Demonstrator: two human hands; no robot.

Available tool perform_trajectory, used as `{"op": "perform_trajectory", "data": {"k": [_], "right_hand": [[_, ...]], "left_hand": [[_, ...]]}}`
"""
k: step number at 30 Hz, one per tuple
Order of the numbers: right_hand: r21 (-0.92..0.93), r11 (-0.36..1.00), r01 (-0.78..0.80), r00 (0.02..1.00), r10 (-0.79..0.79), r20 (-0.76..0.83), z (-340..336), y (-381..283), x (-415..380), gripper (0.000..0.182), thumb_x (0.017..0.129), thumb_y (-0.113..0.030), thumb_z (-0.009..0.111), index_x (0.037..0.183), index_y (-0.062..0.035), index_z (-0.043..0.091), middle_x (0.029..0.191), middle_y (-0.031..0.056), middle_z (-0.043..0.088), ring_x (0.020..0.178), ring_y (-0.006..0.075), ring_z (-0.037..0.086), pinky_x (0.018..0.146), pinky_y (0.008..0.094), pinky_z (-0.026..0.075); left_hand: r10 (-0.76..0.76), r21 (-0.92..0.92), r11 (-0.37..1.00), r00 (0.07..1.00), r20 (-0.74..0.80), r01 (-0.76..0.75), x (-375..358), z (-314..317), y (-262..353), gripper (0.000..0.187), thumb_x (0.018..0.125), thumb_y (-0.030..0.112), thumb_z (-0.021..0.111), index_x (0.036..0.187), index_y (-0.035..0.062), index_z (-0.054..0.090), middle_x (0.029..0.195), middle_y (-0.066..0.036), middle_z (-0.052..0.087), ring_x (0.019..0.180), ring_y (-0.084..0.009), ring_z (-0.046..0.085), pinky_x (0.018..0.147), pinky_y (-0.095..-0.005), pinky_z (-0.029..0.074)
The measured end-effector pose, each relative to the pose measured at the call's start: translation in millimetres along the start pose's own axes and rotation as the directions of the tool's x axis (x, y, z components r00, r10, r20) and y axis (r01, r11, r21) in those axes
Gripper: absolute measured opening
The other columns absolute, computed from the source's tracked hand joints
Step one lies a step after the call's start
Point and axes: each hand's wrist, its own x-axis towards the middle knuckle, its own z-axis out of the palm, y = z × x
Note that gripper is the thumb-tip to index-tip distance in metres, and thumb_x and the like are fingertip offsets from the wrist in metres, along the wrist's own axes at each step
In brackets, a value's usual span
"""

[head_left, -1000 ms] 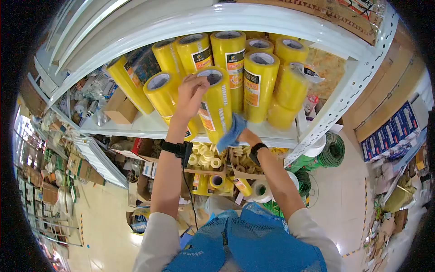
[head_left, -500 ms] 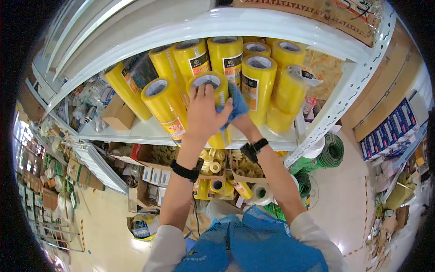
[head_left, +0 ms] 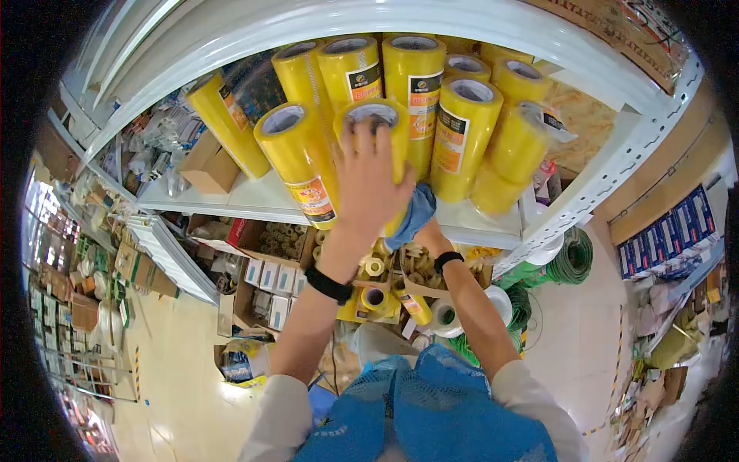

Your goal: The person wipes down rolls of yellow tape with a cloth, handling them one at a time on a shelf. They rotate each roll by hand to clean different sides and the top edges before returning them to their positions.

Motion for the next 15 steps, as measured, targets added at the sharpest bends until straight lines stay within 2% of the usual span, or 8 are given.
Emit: {"op": "perform_trajectory", "data": {"k": [4, 6, 7, 9, 10, 12, 14, 15], "right_hand": [[0.119, 0.992, -0.034, 0.995, 0.023, 0.092, -7.9, -0.1, 6.9, 0.069, 0.079, -0.034, 0.074, 0.135, -0.0037, 0.047, 0.139, 0.0203, 0.048, 0.13, 0.0402, 0.041, 0.114, 0.0444, 0.029], [0.206, 0.977, -0.047, 0.994, 0.024, 0.11, -9.0, 2.5, 13.9, 0.077, 0.076, -0.032, 0.077, 0.139, -0.0038, 0.043, 0.141, 0.0189, 0.046, 0.134, 0.0369, 0.039, 0.116, 0.0422, 0.027], [0.205, 0.978, -0.045, 0.993, 0.022, 0.115, -10.5, 5.1, 25.8, 0.077, 0.076, -0.032, 0.077, 0.139, -0.0038, 0.043, 0.141, 0.0189, 0.046, 0.134, 0.0369, 0.039, 0.116, 0.0422, 0.027], [0.468, 0.877, -0.11, 0.99, 0.141, -0.03, -12.7, 14.5, 65.7, 0.086, 0.074, -0.029, 0.081, 0.143, -0.003, 0.038, 0.143, 0.0165, 0.045, 0.135, 0.0325, 0.039, 0.116, 0.0396, 0.028], [0.522, 0.846, -0.108, 0.98, 0.18, -0.09, -22.1, 8.8, 85.5, 0.088, 0.073, -0.028, 0.082, 0.143, -0.0027, 0.036, 0.142, 0.0157, 0.046, 0.134, 0.0309, 0.041, 0.114, 0.039, 0.03], [0.57, 0.816, -0.098, 0.964, 0.22, -0.149, -57.2, -25.4, 107.1, 0.089, 0.073, -0.027, 0.083, 0.144, -0.0024, 0.035, 0.142, 0.0149, 0.047, 0.132, 0.0293, 0.044, 0.113, 0.0385, 0.033], [0.504, 0.861, 0.07, 0.979, 0.038, -0.201, -89.4, -58.9, 113.4, 0.092, 0.075, -0.03, 0.082, 0.146, -0.0023, 0.032, 0.144, 0.0158, 0.044, 0.134, 0.0275, 0.041, 0.115, 0.0388, 0.03], [0.501, 0.863, 0.072, 0.979, 0.035, -0.201, -85.5, -52.3, 109.6, 0.092, 0.075, -0.03, 0.082, 0.146, -0.0023, 0.032, 0.144, 0.0158, 0.044, 0.134, 0.0275, 0.041, 0.115, 0.0388, 0.03]], "left_hand": [[-0.076, -0.089, 0.993, 0.997, -0.027, 0.073, 0.0, 5.5, 3.3, 0.044, 0.077, 0.024, 0.066, 0.109, -0.0039, 0.052, 0.105, -0.02, 0.055, 0.11, -0.0425, 0.045, 0.094, -0.0523, 0.038], [-0.051, -0.265, 0.963, 0.999, 0.007, 0.051, 3.8, 8.3, -13.7, 0.039, 0.077, 0.023, 0.066, 0.104, -0.0021, 0.055, 0.104, -0.019, 0.056, 0.11, -0.0408, 0.046, 0.094, -0.051, 0.039], [-0.056, -0.265, 0.963, 0.998, 0.006, 0.056, 6.0, 8.7, -24.5, 0.039, 0.077, 0.023, 0.066, 0.104, -0.0021, 0.055, 0.104, -0.019, 0.056, 0.11, -0.0408, 0.046, 0.094, -0.051, 0.039], [-0.02, -0.517, 0.85, 0.987, 0.159, 0.101, 11.6, 10.3, -46.6, 0.029, 0.079, 0.02, 0.063, 0.098, -0.0011, 0.057, 0.098, -0.016, 0.059, 0.106, -0.0375, 0.048, 0.093, -0.047, 0.04], [-0.02, -0.517, 0.85, 0.986, 0.164, 0.103, 14.1, 12.4, -53.0, 0.029, 0.079, 0.02, 0.063, 0.098, -0.0011, 0.057, 0.098, -0.016, 0.059, 0.106, -0.0375, 0.048, 0.093, -0.047, 0.04], [-0.009, -0.731, 0.665, 0.98, 0.199, 0.154, 19.6, 16.4, -60.5, 0.022, 0.082, 0.02, 0.061, 0.093, 0.0021, 0.057, 0.087, -0.013, 0.059, 0.095, -0.035, 0.051, 0.09, -0.0418, 0.037], [0.032, -0.665, 0.737, 0.976, 0.216, 0.123, 24.4, 19.6, -59.2, 0.025, 0.082, 0.022, 0.061, 0.097, 0.0021, 0.058, 0.092, -0.014, 0.059, 0.098, -0.035, 0.051, 0.092, -0.0431, 0.038], [0.068, -0.59, 0.802, 0.966, 0.248, 0.094, 25.2, 21.0, -57.4, 0.029, 0.082, 0.024, 0.062, 0.1, 0.0022, 0.058, 0.098, -0.015, 0.059, 0.101, -0.035, 0.052, 0.093, -0.0443, 0.039]]}}
